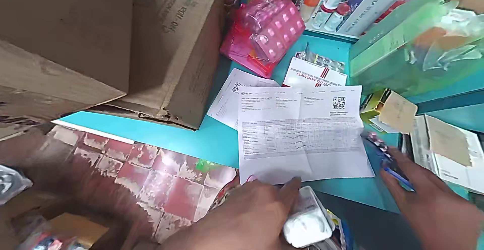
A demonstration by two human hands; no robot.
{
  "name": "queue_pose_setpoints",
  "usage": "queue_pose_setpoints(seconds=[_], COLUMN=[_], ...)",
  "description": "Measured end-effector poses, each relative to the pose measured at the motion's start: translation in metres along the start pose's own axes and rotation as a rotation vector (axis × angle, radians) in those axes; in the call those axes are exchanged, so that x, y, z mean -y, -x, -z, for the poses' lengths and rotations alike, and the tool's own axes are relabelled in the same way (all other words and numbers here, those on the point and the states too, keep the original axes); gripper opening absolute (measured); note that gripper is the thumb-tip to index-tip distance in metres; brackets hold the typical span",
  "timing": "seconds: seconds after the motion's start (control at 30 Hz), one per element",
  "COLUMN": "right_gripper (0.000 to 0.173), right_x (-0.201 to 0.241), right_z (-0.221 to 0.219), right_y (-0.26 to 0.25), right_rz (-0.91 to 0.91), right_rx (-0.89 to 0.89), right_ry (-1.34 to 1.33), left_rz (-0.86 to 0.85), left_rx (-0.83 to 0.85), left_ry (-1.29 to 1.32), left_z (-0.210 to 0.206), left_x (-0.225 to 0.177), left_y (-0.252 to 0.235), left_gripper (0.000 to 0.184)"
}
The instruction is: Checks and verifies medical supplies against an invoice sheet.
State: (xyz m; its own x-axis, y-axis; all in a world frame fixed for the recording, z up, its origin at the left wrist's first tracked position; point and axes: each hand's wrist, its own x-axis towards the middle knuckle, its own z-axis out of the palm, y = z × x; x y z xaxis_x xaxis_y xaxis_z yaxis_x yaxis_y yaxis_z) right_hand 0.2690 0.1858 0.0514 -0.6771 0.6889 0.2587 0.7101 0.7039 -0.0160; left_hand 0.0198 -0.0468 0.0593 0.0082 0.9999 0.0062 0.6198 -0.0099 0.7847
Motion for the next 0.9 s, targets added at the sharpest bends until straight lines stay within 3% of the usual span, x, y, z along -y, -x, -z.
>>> queue_pose_setpoints(seconds=[0.07,0.13,0.27,0.3,0.37,0.43,0.5,0.57,0.7,0.9], right_gripper=[0.039,0.043,0.066,0.061,0.036,0.054,0.070,0.068,0.028,0.014], right_x=[-0.006,-0.014,-0.023,-0.022,-0.009,0.024,0.055,0.085,0.095,0.098], right_z=[-0.016,-0.020,0.008,0.014,0.015,0.004,-0.014,-0.035,-0.056,-0.068], right_y=[0.010,0.016,0.011,0.008,0.001,-0.010,-0.018,-0.021,-0.024,-0.018], right_rz=[-0.010,0.000,0.053,0.071,0.047,-0.091,-0.116,-0.136,-0.059,-0.020], right_rx=[-0.028,-0.007,0.059,0.005,-0.145,-0.119,0.122,0.165,0.178,0.008], right_ry=[0.006,-0.020,-0.182,-0.242,-0.546,-1.051,-1.338,-1.360,-1.248,-1.065], left_rz=[0.034,0.147,0.347,0.378,0.401,0.408,0.413,0.409,0.397,0.365], left_rx=[0.071,0.249,0.460,0.484,0.501,0.500,0.495,0.484,0.468,0.416], left_ry=[-0.059,-0.043,-0.039,-0.036,-0.024,-0.015,-0.005,0.000,0.002,-0.010], left_z=[-0.005,-0.001,0.001,0.001,0.000,-0.001,-0.001,-0.003,-0.007,-0.009], left_x=[-0.002,-0.005,-0.004,-0.004,-0.002,-0.001,-0.001,0.000,0.004,0.004], left_y=[-0.019,-0.038,-0.058,-0.060,-0.061,-0.059,-0.058,-0.058,-0.055,-0.052], left_gripper=[0.086,0.092,0.098,0.099,0.100,0.101,0.101,0.101,0.101,0.097])
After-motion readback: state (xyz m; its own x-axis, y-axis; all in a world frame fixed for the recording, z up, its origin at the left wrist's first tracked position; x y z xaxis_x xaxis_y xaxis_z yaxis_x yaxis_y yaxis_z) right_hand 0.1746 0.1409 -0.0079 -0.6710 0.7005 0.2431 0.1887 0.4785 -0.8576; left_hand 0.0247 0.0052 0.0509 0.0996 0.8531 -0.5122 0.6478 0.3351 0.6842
